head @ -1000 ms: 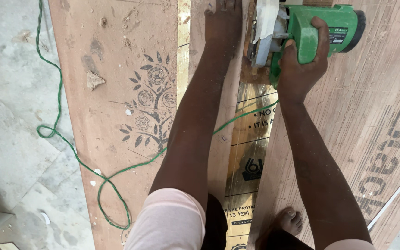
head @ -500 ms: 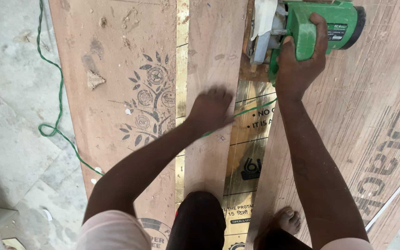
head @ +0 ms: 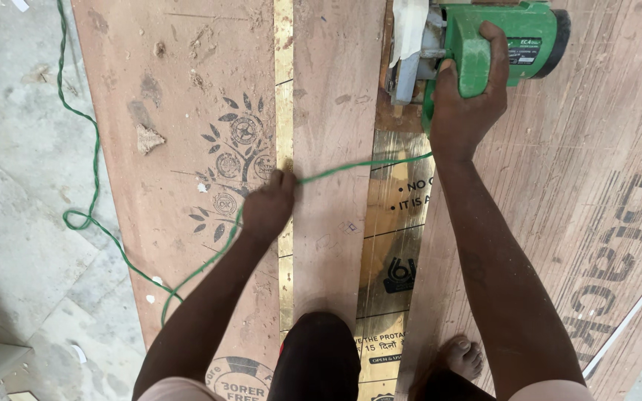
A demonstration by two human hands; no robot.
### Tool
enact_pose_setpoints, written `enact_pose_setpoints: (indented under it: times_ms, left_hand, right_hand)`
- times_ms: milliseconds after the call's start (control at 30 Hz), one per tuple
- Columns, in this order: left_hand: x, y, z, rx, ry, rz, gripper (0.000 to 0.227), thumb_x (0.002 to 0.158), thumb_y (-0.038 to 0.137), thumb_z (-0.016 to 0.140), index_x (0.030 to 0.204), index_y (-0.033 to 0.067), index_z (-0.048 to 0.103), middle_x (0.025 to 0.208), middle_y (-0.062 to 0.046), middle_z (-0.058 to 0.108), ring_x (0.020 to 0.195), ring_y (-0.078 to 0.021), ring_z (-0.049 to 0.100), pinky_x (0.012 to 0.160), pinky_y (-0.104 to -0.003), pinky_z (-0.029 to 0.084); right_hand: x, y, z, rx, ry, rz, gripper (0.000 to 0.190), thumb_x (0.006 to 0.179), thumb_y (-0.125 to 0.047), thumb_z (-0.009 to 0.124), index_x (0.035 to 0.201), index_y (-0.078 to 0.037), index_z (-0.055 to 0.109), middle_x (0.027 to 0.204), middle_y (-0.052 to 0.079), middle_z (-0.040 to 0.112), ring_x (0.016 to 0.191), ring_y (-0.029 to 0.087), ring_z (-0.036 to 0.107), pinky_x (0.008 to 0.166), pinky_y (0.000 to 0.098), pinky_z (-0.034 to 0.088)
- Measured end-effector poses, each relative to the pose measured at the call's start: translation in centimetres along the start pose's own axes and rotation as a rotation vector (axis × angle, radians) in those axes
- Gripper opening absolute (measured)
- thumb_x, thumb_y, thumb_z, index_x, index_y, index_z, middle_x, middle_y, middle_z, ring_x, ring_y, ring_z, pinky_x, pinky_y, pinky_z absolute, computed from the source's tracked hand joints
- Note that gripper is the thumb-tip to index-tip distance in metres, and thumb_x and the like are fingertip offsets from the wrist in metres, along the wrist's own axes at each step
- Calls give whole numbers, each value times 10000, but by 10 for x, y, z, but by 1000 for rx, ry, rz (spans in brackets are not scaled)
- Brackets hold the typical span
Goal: The person uses a green circular saw to cut a long strip from a large sheet of plywood. They guide the saw along a straight line on the wood, which is placed on a tiled floor, while holding the material steady with their left hand.
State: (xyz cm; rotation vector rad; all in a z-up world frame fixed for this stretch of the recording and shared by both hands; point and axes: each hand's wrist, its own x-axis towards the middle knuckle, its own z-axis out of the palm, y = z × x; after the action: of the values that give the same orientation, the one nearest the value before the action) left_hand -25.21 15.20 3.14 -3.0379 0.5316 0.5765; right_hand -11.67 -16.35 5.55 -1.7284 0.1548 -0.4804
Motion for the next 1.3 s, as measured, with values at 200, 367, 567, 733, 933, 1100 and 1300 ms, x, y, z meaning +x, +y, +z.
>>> enact_pose_setpoints:
  times_ms: [200,367,567,733,933,1100,1300]
  left_hand:
    - [92,-39,-24,-132,322,-126,182,964,41,575,1116,79,667,1493,-257,523,1033,-338,732,575,-382,614]
    - [176,-48,-56,-224,599,147,136,986,57,618,1116,62,659,1503,-255,519,1433,-440,476,1167,-531,463]
    - [250,-43,-78,-378,396,198,268,979,206,759,1144,37,632,1353,-189,620,1287,-406,567,1086,-523,491]
    - [284,-21,-73,-240,384,88,746,692,367,921,1303,67,613,1251,-223,645,1143,-447,572,933,-545,473]
    - [315,-18,-82,-217,185,10,1019,441,500,1005,1310,161,596,1186,-146,706,1162,-392,616,1024,-641,368]
    - [328,-7,-83,-258,92,-84,1064,456,527,1019,1352,168,571,1207,-153,697,1167,-400,622,1062,-662,342]
    - [340,-3,-90,-277,89,-74,1052,403,422,1042,1311,155,582,1142,-144,714,1111,-404,649,1049,-647,348]
  right_hand:
    - [3,-3,3,45,11,53,504,1059,139,644,1495,-86,529,1240,81,668,900,117,687,729,257,589]
    - [7,-10,5,18,19,95,548,1022,133,646,1509,-88,526,1294,82,656,888,115,672,707,261,570]
    - [10,-9,5,-36,19,24,543,1026,148,647,1501,-84,526,1373,75,624,1094,134,696,913,270,616]
    - [12,-12,6,-35,12,36,553,1036,149,646,1520,-88,524,1346,66,611,1112,130,670,931,266,598]
    - [15,-16,8,-19,10,77,547,1043,154,632,1524,-82,519,1334,59,610,1106,122,656,944,263,590]
    - [18,-19,10,-15,17,106,554,1029,161,618,1522,-68,512,1381,61,609,1114,124,645,959,264,581]
    - [22,-21,12,26,18,154,545,1038,154,606,1526,-70,509,1360,70,614,1078,114,644,882,241,578]
